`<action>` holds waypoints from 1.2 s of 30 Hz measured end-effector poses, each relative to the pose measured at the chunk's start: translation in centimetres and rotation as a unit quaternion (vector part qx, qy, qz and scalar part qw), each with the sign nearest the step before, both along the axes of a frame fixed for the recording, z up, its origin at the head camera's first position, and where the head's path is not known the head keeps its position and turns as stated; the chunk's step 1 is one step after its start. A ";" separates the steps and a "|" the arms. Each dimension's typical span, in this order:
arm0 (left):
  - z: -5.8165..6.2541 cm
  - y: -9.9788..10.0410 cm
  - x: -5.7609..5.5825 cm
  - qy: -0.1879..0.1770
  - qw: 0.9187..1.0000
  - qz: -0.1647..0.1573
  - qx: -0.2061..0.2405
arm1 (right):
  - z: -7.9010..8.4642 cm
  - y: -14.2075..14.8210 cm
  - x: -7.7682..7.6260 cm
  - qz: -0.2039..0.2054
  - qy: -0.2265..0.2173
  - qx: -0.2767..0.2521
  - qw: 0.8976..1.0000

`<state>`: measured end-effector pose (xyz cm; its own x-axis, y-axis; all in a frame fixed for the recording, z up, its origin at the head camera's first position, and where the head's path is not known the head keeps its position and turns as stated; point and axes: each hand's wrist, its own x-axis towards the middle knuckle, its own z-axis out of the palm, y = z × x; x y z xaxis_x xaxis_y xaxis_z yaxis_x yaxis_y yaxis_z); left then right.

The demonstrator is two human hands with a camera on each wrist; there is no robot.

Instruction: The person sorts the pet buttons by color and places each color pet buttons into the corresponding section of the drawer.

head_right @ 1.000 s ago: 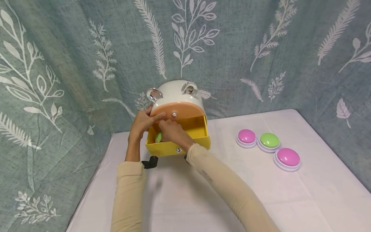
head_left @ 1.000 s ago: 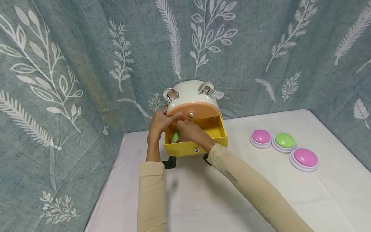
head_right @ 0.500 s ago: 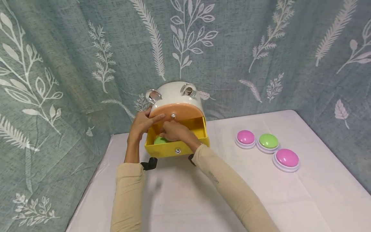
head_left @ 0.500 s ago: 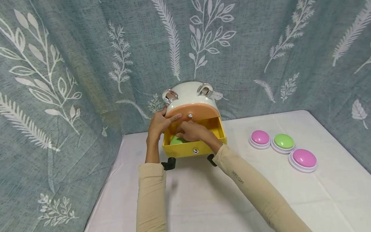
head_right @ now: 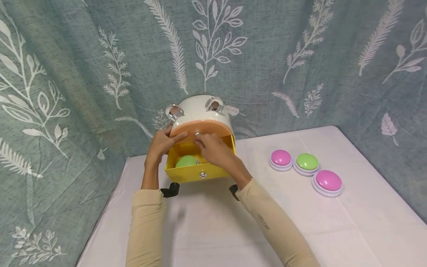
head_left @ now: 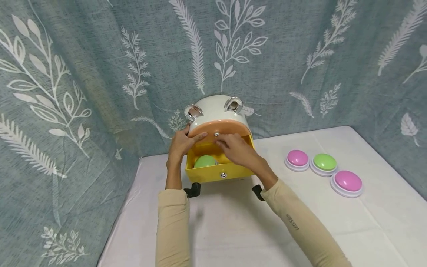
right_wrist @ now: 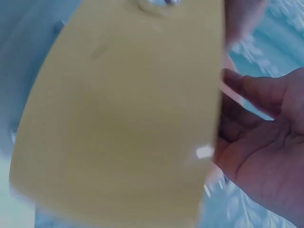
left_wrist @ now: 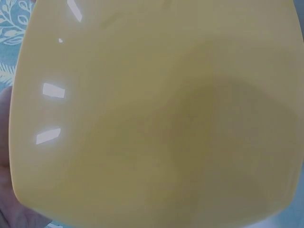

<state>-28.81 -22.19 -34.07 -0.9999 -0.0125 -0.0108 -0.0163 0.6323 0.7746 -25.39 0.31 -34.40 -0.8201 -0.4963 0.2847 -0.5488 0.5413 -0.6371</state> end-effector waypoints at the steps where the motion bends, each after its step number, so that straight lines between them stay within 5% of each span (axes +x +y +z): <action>1: 0.0 0.0 0.0 0.000 1.000 0.000 -0.001 | 0.1 0.8 0.4 -0.009 0.013 -0.011 1.000; 9: -0.1 -0.2 0.1 0.004 1.000 -0.002 0.022 | -1.2 8.4 1.9 -0.101 0.089 -0.112 0.985; 20: -0.3 -0.3 0.1 -0.004 1.000 0.001 0.010 | -4.9 19.3 0.2 -0.238 0.086 -0.047 0.966; 25: -0.3 -0.2 0.1 0.001 1.000 0.000 0.012 | -6.4 23.4 -0.3 -0.252 0.004 0.060 0.966; 30: -0.1 -0.2 0.2 0.004 1.000 0.002 0.013 | -8.3 26.0 -0.7 -0.212 -0.131 0.186 0.950; 36: -0.1 0.2 0.1 -0.001 1.000 0.001 0.017 | -9.9 26.6 -0.6 -0.206 -0.199 0.212 0.934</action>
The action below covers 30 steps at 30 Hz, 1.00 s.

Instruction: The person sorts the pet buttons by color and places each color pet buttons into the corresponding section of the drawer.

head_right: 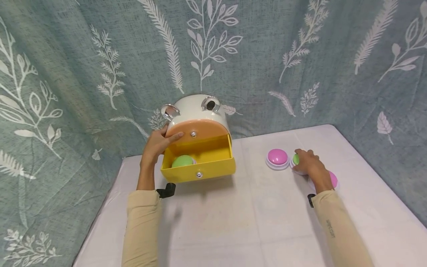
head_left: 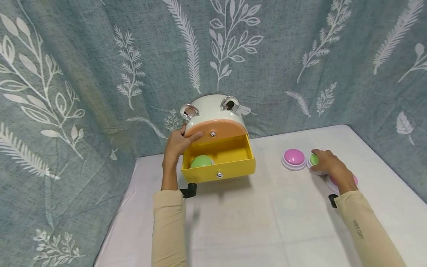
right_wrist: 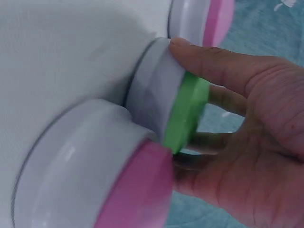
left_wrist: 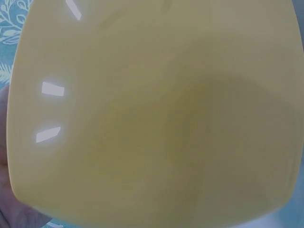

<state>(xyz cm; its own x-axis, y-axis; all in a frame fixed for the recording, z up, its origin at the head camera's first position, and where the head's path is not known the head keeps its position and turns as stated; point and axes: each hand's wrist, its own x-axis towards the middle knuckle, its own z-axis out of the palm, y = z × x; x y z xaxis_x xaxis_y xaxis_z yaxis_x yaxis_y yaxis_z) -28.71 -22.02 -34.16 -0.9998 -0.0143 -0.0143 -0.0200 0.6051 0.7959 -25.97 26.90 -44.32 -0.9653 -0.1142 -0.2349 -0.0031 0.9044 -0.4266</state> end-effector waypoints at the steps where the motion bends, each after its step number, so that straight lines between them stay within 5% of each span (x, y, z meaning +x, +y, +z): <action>1: 0.0 0.0 0.0 -0.001 1.000 0.001 0.000 | -0.1 -0.1 0.0 -0.007 -0.001 -0.001 1.000; 13: -0.1 -0.3 -0.3 0.005 1.000 -0.003 0.000 | 1.2 -0.5 0.3 -0.045 0.014 -0.029 0.998; 22: -0.2 -0.3 -0.2 0.006 1.000 -0.007 -0.002 | 6.0 -2.3 1.4 -0.018 0.085 -0.012 0.996; 30: -0.1 -0.2 0.1 0.010 1.000 -0.006 -0.007 | 10.4 -6.7 3.4 0.042 0.131 -0.060 0.989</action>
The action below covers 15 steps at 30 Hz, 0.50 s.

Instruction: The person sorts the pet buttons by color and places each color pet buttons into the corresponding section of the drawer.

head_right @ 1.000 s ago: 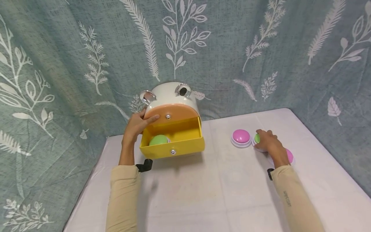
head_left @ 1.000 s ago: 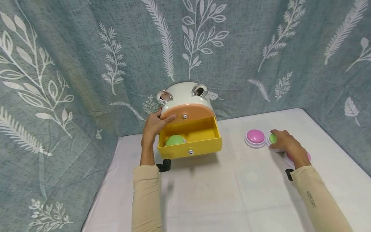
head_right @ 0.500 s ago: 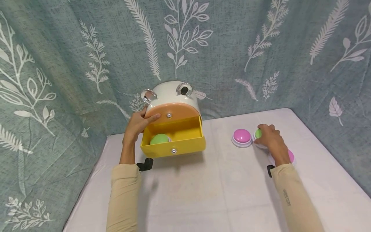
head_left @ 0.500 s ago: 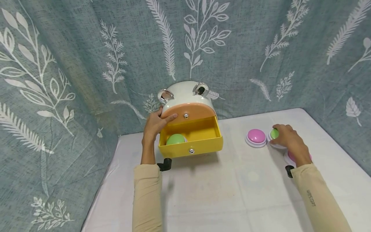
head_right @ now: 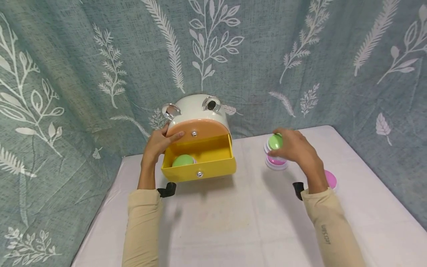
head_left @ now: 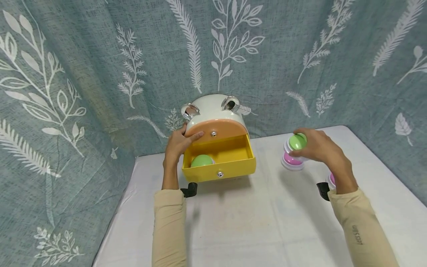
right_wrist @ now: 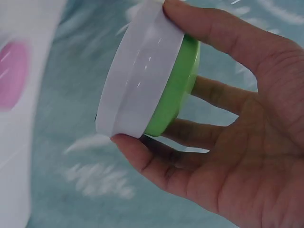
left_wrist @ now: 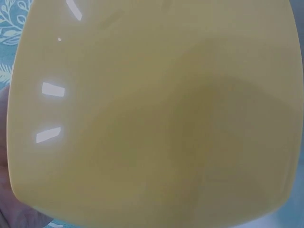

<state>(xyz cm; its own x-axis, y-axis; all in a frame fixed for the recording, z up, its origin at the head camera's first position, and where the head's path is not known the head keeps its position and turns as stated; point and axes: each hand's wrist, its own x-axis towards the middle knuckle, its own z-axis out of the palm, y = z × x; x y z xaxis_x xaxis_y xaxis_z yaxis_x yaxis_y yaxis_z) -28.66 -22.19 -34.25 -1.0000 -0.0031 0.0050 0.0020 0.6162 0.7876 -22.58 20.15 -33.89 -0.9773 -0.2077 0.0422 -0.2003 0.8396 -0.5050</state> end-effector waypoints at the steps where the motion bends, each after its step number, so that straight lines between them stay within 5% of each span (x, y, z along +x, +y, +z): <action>1: 0.0 0.0 0.0 0.001 1.000 -0.001 0.001 | 0.5 -0.8 0.2 0.008 0.010 -0.005 1.000; 8: -0.1 -0.3 0.2 0.008 1.000 -0.001 0.003 | 2.9 -7.2 0.5 0.082 0.077 -0.041 0.993; 15: -0.3 -0.3 0.2 0.009 1.000 -0.006 -0.010 | 3.8 -12.4 -0.2 0.149 0.094 -0.025 0.984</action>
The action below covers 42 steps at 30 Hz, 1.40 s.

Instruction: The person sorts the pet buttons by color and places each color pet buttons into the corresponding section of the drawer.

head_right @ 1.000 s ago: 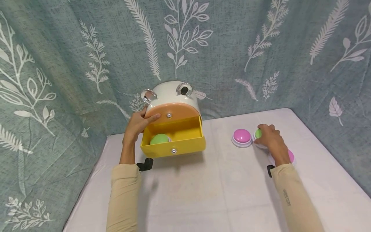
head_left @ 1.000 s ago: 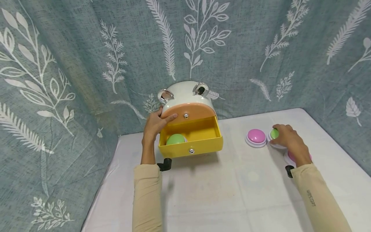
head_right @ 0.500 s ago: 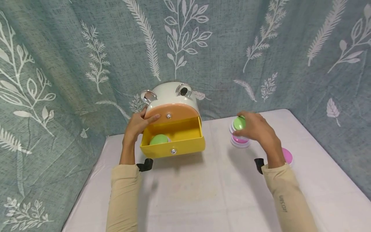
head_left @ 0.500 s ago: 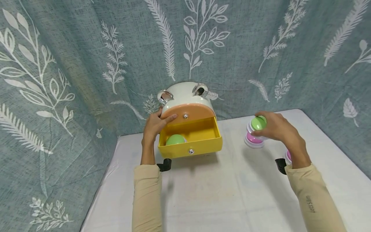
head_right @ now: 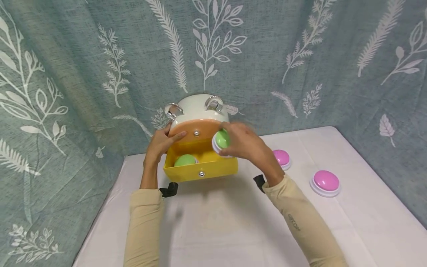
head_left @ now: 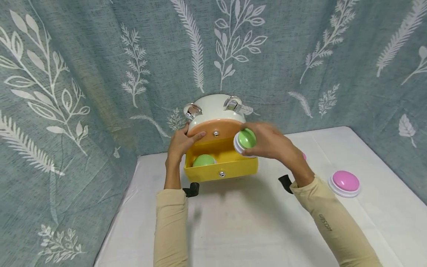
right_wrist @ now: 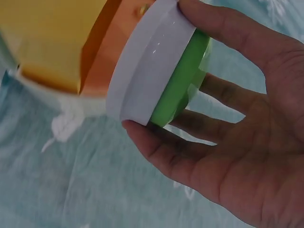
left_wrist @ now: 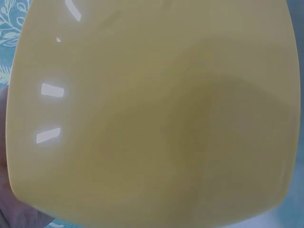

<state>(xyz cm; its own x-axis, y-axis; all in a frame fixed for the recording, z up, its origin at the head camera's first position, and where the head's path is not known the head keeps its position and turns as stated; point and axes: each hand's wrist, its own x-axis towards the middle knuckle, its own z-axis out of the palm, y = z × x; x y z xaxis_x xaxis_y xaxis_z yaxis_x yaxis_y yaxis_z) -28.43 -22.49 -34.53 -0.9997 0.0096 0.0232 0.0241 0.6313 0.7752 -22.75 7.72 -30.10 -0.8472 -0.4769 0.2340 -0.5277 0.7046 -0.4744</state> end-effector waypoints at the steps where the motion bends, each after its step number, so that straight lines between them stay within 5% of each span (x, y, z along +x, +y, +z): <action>1: 0.0 0.0 0.0 0.002 1.000 0.001 0.000 | 0.1 -0.7 -0.3 0.007 0.002 0.007 1.000; 9: 0.0 0.1 0.1 0.004 1.000 0.006 -0.025 | -1.3 -4.4 -2.4 0.038 -0.052 0.078 0.995; 20: 0.1 0.3 0.0 0.006 0.999 0.005 -0.032 | -2.5 -5.4 -4.4 0.044 -0.081 0.148 0.985; 33: -0.2 0.3 -0.1 0.013 0.999 0.006 -0.045 | -3.0 -6.3 -5.0 0.018 -0.146 0.216 0.965; 42: -0.1 0.2 -0.5 0.007 0.999 0.005 -0.045 | -2.7 -5.9 -5.2 0.077 -0.139 0.246 0.956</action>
